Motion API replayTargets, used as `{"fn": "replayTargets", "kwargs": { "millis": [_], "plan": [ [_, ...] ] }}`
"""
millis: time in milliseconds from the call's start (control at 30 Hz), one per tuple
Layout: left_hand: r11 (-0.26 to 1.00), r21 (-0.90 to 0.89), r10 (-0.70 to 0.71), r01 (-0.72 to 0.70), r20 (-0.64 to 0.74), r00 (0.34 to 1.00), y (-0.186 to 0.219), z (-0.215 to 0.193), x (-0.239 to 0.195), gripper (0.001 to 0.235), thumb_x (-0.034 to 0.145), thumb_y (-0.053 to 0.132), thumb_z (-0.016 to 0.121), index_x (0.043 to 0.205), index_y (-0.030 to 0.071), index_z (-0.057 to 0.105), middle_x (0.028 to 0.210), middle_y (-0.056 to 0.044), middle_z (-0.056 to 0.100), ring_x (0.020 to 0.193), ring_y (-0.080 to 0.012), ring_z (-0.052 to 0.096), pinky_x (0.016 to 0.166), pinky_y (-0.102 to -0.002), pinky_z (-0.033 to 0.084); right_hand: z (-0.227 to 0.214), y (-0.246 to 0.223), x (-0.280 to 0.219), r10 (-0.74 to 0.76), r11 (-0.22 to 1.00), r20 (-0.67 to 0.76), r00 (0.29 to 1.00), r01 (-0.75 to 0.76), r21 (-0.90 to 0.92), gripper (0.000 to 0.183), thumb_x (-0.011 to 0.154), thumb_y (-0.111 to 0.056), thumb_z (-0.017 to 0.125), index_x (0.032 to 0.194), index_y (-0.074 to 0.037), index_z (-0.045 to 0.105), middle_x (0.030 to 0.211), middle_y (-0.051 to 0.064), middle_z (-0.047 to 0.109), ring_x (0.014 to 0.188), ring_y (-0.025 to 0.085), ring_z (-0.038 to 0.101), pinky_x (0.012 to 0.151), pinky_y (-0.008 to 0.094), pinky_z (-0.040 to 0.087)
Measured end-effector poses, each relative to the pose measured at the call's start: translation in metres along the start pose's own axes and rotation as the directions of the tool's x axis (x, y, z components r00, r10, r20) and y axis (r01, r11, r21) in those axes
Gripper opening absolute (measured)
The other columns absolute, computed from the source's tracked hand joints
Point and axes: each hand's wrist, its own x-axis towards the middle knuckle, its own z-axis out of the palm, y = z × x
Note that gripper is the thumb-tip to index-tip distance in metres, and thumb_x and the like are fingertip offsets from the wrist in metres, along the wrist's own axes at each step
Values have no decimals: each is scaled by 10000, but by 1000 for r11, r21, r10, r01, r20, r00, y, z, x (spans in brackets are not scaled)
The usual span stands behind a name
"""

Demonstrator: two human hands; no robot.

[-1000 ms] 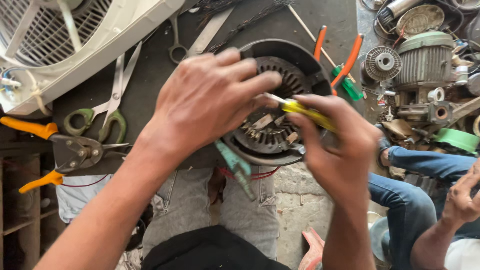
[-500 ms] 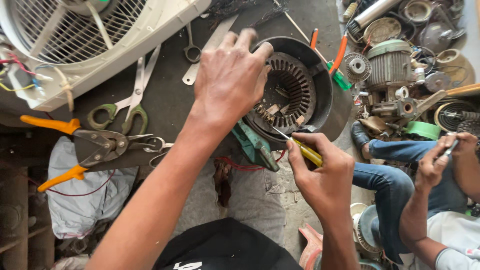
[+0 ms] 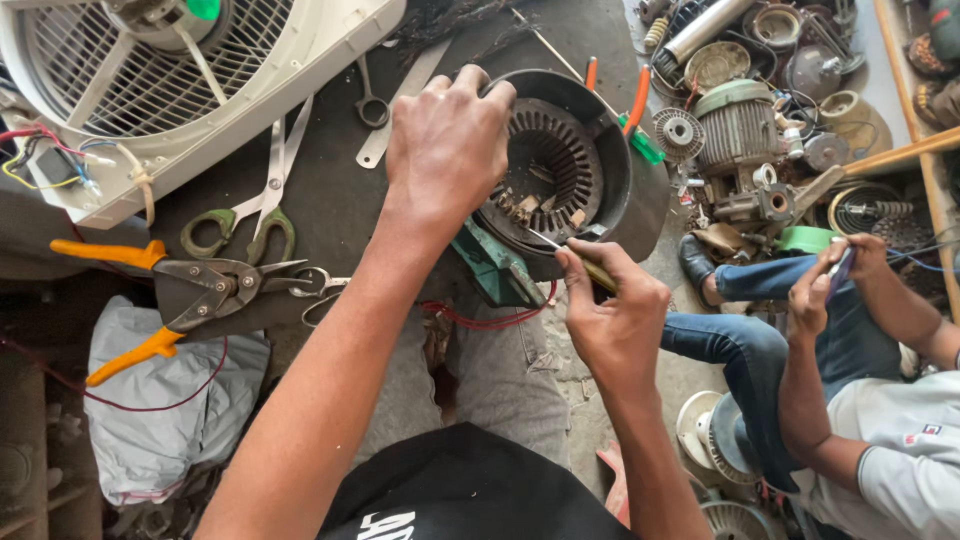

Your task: The person uses a screwdriver to scrape and clean debris from the slots of a motor stator held in a bench vise. They repeatedly rotate the stator and scrape different sections to remove accumulated material.

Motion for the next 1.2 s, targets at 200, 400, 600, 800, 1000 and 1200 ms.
{"fn": "replayTargets", "kwargs": {
  "millis": [200,400,600,800,1000,1200],
  "plan": [
    [999,-25,32,-33,-43,999,-1,3,0,137,911,141,667,1019,122,750,1044,-97,725,933,-314,715,735,-477,560,-1,2,8,-156,986,25,987,155,65,135,955,-54,748,1065,19,723,930,175,771,847,222,790,738,304,589],
    [999,6,36,-36,-9,999,-1,-1,-3,149,915,158,654,1026,138,752,1061,-85,730,943,-314,717,730,-492,553,-23,1,41,-190,981,283,940,191,26,131,921,-106,768,1001,-3,749,863,178,763,769,223,790,677,330,584],
    [1000,-11,19,-19,11,1000,0,-1,0,134,936,179,650,1015,153,755,1080,-76,734,929,-312,717,732,-489,553,-26,1,57,-298,951,233,926,309,-13,178,894,-104,791,981,14,691,891,196,744,798,287,766,657,377,573],
    [1000,-20,-6,6,0,1000,-1,1,1,136,952,191,652,1031,156,758,1038,-80,739,934,-315,719,737,-497,555,-4,-20,59,-495,841,312,811,537,-64,233,915,36,737,1096,20,592,906,214,697,879,378,716,744,440,550],
    [999,-35,12,-12,-13,1000,-3,-3,6,154,924,164,651,1021,165,770,1082,-83,742,915,-327,720,730,-488,559,-27,-13,66,-448,893,187,874,426,145,249,928,48,709,1128,-7,571,977,152,744,930,233,779,782,317,617],
    [998,-67,-7,7,1,1000,-1,1,5,153,929,166,655,1015,157,782,1054,-67,744,914,-318,721,735,-494,552,-25,26,46,-231,955,77,970,210,210,258,990,17,749,1158,-20,556,1008,103,764,946,171,783,808,280,632]
  ]
}}
